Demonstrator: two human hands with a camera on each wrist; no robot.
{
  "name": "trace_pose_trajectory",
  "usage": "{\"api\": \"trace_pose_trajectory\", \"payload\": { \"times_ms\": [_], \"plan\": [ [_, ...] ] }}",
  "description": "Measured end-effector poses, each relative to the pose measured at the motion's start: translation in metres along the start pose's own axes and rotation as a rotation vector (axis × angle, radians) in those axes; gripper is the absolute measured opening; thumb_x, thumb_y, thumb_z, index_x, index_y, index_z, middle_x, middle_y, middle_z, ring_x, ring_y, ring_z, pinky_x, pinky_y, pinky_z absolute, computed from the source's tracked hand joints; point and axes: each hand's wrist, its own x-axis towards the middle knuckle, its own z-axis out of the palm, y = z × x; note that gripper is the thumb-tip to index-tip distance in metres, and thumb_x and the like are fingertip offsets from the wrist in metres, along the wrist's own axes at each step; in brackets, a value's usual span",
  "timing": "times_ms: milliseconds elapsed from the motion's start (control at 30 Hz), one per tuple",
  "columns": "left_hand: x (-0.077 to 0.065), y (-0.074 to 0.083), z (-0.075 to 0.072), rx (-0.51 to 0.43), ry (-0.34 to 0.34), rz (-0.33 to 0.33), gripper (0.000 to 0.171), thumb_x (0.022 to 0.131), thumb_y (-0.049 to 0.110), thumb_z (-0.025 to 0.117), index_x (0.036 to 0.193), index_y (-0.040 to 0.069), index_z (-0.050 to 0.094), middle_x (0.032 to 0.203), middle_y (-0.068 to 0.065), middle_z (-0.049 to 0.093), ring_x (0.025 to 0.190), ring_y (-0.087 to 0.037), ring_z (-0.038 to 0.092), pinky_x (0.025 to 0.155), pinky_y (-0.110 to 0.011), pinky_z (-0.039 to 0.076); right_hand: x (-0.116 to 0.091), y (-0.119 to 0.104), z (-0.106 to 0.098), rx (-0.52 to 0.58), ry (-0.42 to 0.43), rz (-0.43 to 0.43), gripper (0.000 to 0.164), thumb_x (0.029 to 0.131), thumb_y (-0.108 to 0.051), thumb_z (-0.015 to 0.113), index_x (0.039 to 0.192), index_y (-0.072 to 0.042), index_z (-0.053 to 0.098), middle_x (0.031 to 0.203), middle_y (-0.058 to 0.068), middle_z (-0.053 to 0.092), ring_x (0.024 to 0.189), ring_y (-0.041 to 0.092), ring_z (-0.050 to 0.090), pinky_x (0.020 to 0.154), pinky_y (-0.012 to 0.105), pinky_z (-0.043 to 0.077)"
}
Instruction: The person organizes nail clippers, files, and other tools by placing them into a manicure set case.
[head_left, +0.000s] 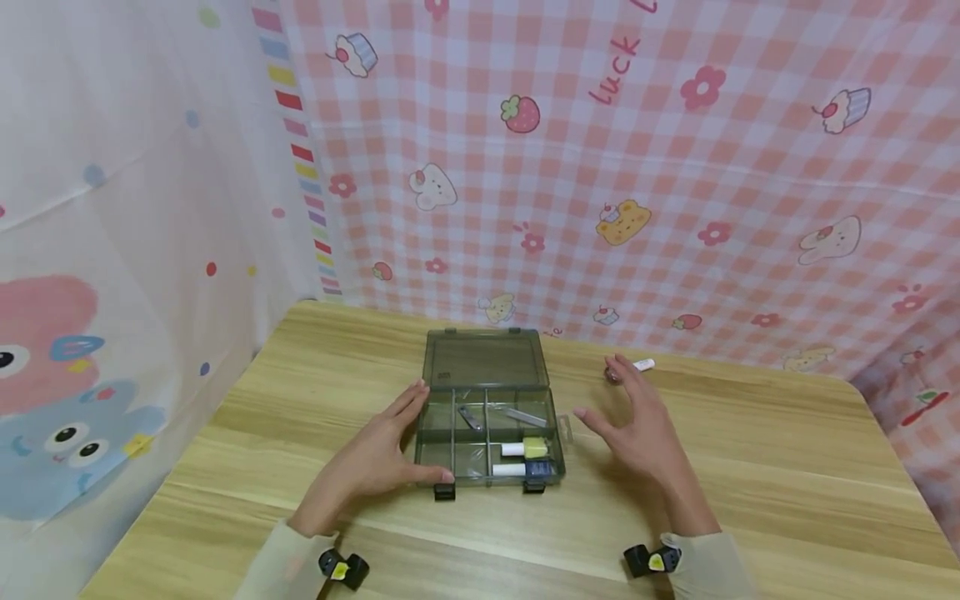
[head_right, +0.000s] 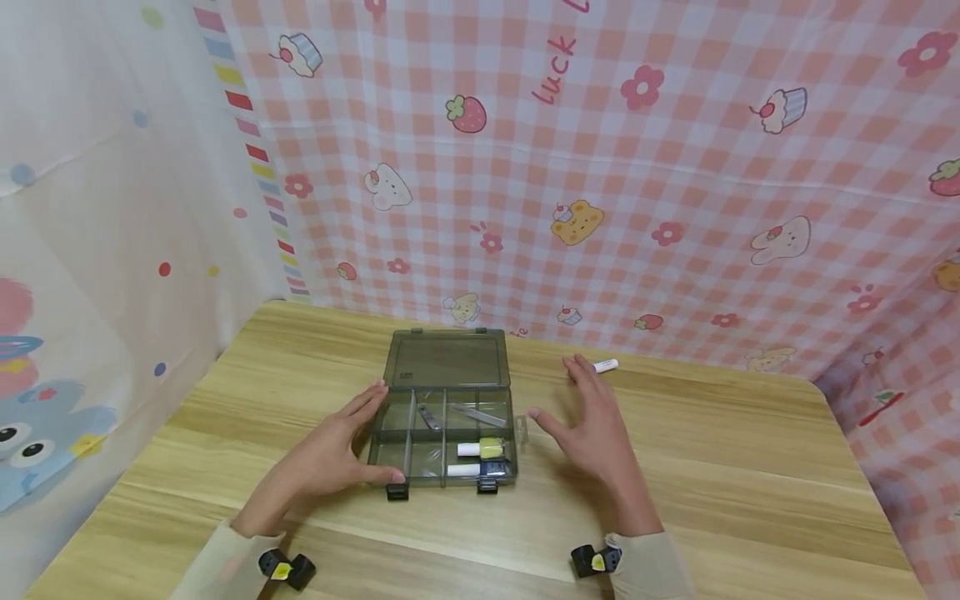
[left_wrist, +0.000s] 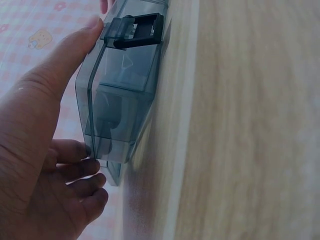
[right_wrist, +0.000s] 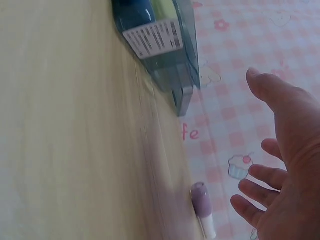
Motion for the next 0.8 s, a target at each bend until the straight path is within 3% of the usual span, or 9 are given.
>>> {"api": "trace_pose_trajectory", "payload": {
  "times_ms": [133, 333, 567, 800],
  "plan": [
    [0.000, 0.000, 0.000, -0.018, -0.010, -0.012, 0.131, 0.067, 0.077, 0.080, 0.166, 0.018, 0.016, 0.175, 0.002, 0.009, 0.157, -0.035, 0.025, 0.120, -0.057, 0.036, 0.002, 0.008, -0.006, 0.008, 0.003, 0.044, 0.092, 0.091, -0.052, 0.074, 0.162, -0.014, 0.030, 0.169, 0.018, 0.025, 0.152, 0.049, 0.027, 0.119, 0.072, 0.027],
    [0.001, 0.000, 0.000, -0.021, -0.009, -0.019, 0.132, 0.066, 0.077, 0.080, 0.166, 0.019, 0.016, 0.175, 0.003, 0.009, 0.157, -0.034, 0.024, 0.122, -0.057, 0.034, 0.008, 0.020, -0.017, 0.037, -0.001, 0.110, 0.094, 0.094, -0.052, 0.071, 0.165, -0.015, 0.022, 0.170, 0.019, 0.023, 0.142, 0.052, 0.040, 0.114, 0.069, 0.036],
    [0.001, -0.001, 0.001, -0.018, -0.008, -0.017, 0.132, 0.066, 0.078, 0.079, 0.166, 0.019, 0.016, 0.175, 0.003, 0.009, 0.157, -0.034, 0.024, 0.121, -0.057, 0.035, 0.018, 0.033, -0.028, 0.045, 0.006, 0.095, 0.095, 0.094, -0.048, 0.073, 0.164, -0.009, 0.021, 0.169, 0.023, 0.023, 0.150, 0.051, 0.028, 0.116, 0.071, 0.032],
    [0.001, -0.001, 0.001, -0.015, -0.007, -0.016, 0.132, 0.066, 0.078, 0.079, 0.166, 0.018, 0.017, 0.175, 0.003, 0.009, 0.157, -0.035, 0.024, 0.122, -0.057, 0.035, 0.029, 0.047, -0.034, 0.065, -0.016, 0.088, 0.096, 0.094, -0.048, 0.073, 0.164, -0.007, 0.022, 0.169, 0.022, 0.022, 0.152, 0.051, 0.024, 0.118, 0.072, 0.027]
  ]
}}
